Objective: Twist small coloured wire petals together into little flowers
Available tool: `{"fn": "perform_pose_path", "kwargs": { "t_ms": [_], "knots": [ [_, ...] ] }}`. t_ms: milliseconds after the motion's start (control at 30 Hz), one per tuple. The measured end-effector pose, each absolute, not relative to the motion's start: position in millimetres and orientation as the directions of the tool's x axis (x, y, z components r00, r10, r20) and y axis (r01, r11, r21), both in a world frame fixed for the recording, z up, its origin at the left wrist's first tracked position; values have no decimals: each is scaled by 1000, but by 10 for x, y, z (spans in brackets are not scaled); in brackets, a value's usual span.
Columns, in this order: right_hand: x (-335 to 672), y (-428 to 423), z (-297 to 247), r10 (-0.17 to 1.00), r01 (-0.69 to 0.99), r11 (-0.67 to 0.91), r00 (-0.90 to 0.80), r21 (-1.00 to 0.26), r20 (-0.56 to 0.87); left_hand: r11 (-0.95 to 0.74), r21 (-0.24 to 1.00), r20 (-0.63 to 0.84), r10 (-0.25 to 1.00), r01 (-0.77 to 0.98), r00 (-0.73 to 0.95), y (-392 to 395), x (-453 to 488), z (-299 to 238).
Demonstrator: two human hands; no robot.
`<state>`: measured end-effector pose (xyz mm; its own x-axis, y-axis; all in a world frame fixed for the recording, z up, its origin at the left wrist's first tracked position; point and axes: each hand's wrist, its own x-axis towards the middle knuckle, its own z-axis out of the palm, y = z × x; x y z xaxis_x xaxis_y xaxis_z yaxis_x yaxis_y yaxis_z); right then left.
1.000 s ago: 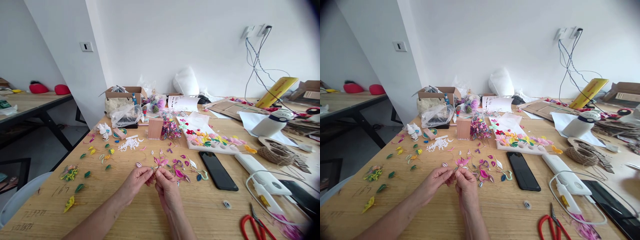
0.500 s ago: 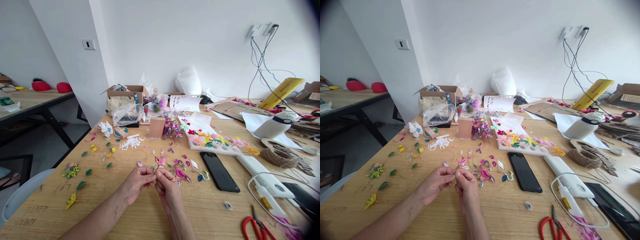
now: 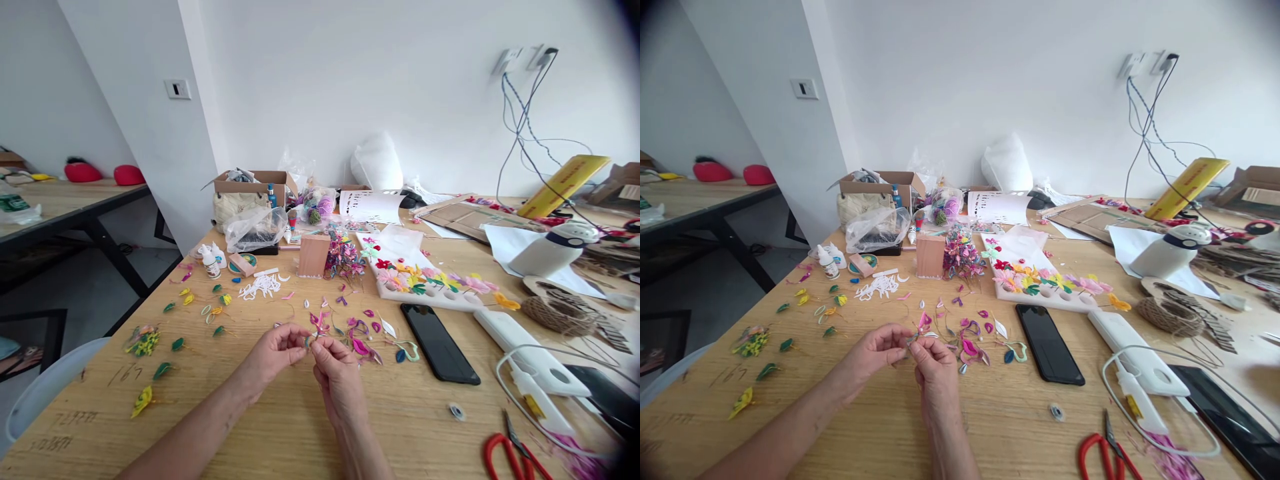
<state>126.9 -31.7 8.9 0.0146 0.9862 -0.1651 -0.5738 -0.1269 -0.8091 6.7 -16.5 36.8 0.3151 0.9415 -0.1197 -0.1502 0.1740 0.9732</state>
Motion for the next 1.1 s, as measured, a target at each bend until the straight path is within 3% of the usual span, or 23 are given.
{"fn": "perform_pose_path", "kwargs": {
  "t_ms": [367, 767, 1100],
  "knots": [
    [1250, -311, 55, 992, -508, -114, -4, -854, -130, 60, 985, -10, 955, -159, 297, -169, 122, 337],
    [1203, -315, 65, 984, -508, -173, -57, -844, -168, 173, 955, -106, 958, -243, 265, -93, 93, 370],
    [1171, -299, 56, 994, -245, 71, 103, -967, 47, 153, 950, -97, 973, -270, 211, -57, 86, 431]
  ]
}}
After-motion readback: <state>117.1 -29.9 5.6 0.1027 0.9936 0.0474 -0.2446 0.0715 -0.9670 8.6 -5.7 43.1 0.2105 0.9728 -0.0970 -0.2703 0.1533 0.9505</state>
